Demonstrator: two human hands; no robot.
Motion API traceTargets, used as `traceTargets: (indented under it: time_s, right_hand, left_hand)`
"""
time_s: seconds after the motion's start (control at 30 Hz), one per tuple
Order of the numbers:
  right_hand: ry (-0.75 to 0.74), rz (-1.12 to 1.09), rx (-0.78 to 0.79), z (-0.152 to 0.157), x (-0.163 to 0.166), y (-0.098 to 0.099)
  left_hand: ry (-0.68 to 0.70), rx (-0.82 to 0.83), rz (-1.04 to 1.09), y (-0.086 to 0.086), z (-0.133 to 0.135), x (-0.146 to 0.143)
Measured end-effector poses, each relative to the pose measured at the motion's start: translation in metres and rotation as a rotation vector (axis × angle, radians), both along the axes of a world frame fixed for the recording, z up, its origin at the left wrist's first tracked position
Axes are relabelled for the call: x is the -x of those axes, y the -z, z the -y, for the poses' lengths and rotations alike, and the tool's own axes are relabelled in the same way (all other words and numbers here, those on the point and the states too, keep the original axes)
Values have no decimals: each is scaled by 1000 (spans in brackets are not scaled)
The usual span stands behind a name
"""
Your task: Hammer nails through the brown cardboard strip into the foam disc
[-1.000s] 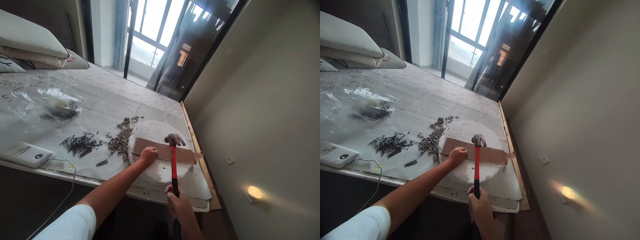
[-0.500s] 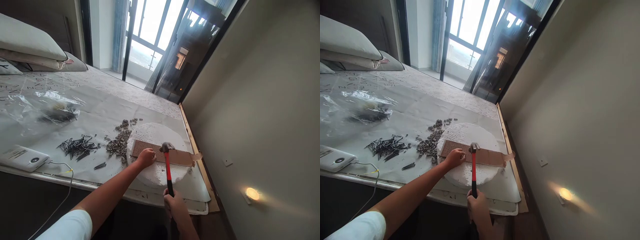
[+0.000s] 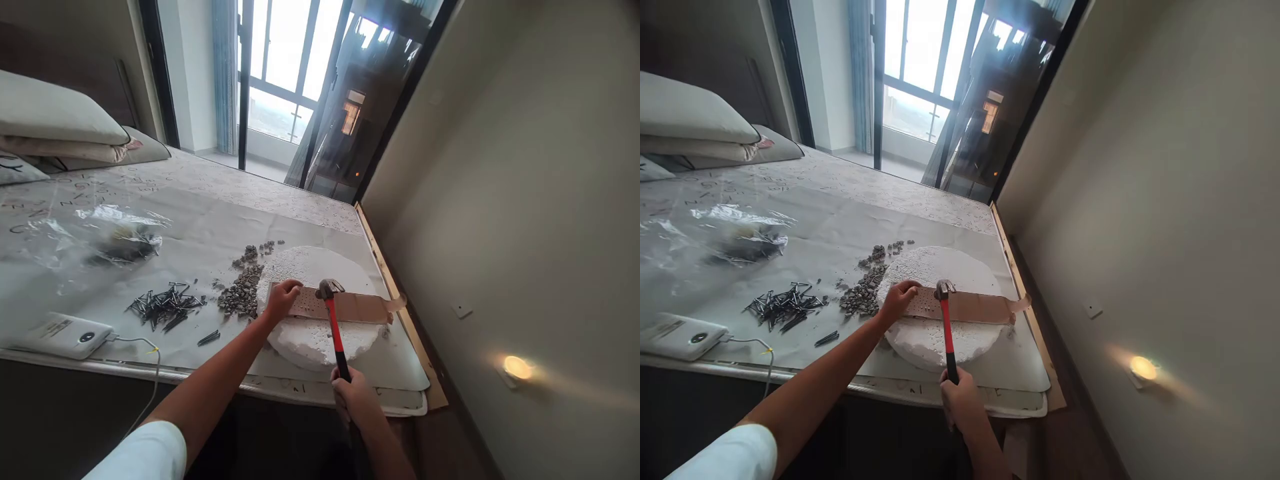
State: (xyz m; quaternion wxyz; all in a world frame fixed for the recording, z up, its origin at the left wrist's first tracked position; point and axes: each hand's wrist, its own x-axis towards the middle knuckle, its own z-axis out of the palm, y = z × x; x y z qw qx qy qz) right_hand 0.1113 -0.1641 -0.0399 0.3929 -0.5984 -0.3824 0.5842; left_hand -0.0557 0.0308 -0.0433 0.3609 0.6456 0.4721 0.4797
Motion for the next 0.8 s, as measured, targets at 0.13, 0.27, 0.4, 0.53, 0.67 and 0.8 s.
traceTargets:
  time_s: [0.13, 0.27, 0.4, 0.53, 0.67, 0.8]
  right_hand:
    - [-30, -76, -2, -3, -2, -3]
    - [-66, -122, 21, -4, -1, -2]
    - [-72, -50, 82, -4, 5, 2]
    - [-98, -59, 113, -2, 9, -1]
    - [-113, -97, 73, 0, 6, -12]
    - [-122, -137, 8, 2, 1, -19]
  left_hand:
    - [-191, -79, -73, -15, 10, 49]
    - [-296, -43, -337, -14, 33, 108]
    - [-352, -5, -564, 1, 54, 149]
    - [-295, 47, -845, 22, 64, 174]
    - [-197, 199, -1084, 46, 70, 196]
    - [-168, 271, -1181, 60, 78, 207]
